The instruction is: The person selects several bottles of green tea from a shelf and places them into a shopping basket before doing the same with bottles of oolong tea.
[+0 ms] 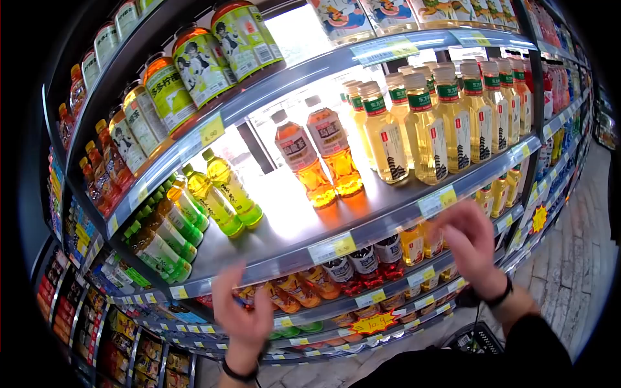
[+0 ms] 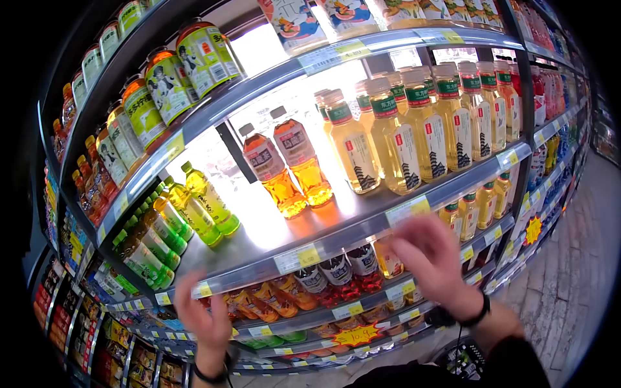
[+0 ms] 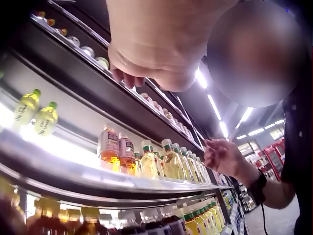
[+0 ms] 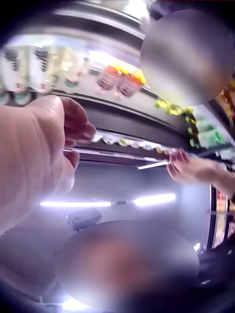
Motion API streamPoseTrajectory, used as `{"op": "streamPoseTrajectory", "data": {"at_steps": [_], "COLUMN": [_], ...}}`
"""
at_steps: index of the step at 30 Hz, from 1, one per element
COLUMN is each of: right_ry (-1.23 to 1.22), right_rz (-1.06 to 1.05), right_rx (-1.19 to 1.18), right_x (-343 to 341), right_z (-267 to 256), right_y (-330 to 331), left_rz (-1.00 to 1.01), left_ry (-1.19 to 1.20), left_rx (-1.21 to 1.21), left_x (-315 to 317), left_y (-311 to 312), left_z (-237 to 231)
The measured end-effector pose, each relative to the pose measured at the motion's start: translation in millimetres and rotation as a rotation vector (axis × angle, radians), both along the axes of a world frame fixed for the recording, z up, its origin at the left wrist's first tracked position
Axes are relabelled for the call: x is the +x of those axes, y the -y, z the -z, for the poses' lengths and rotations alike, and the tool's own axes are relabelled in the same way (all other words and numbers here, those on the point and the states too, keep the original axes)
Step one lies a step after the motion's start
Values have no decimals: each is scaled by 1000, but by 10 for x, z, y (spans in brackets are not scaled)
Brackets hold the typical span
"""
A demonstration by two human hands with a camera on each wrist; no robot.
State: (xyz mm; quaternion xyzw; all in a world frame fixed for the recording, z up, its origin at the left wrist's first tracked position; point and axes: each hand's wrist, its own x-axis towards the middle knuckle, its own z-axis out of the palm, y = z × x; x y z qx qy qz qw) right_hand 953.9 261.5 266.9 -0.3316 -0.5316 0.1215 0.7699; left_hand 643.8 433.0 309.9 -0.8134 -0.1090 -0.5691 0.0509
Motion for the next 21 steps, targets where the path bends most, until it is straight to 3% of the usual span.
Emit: {"op": "streamPoseTrajectory", "data": {"at_steps": [1, 3, 4, 5, 7, 8, 11, 13, 15, 17, 21], "right_ry": [86, -83, -368, -649, -890, -994, -1108, -1175, -990, -886, -817], "right_rz": [68, 182, 46, -95, 64, 132, -72, -82, -65, -27, 54], "right_rx": [-17, -306, -391, -471, -565, -606, -652, -708, -693, -670, -624], "right_x": [125, 208, 350, 519, 697, 777, 1050, 930, 992, 902, 535], "right_z": [330, 845, 1131, 1443, 2161, 2459, 3105, 2774, 2794, 2767, 2466], "right_y": [219, 424, 454, 491, 662, 767, 1023, 1048, 996, 1058, 1221], "left_rz": [29, -117, -136, -175, -137, -188, -275, -256, -182, -104, -67], "left_ry": [-2, -56, -49, -64, 117, 219, 373, 355, 262, 161, -44], "left_rx": [19, -132, -240, -519, -775, -769, -798, -873, -959, -781, -746], "left_x": [-197, -371, -458, -656, -773, -839, -701, -618, -556, -396, -427], "left_y": [72, 351, 520, 678, 831, 862, 1054, 1206, 1274, 1380, 1556], "left_z": [262, 586, 671, 767, 859, 996, 973, 1006, 1065, 997, 940]}}
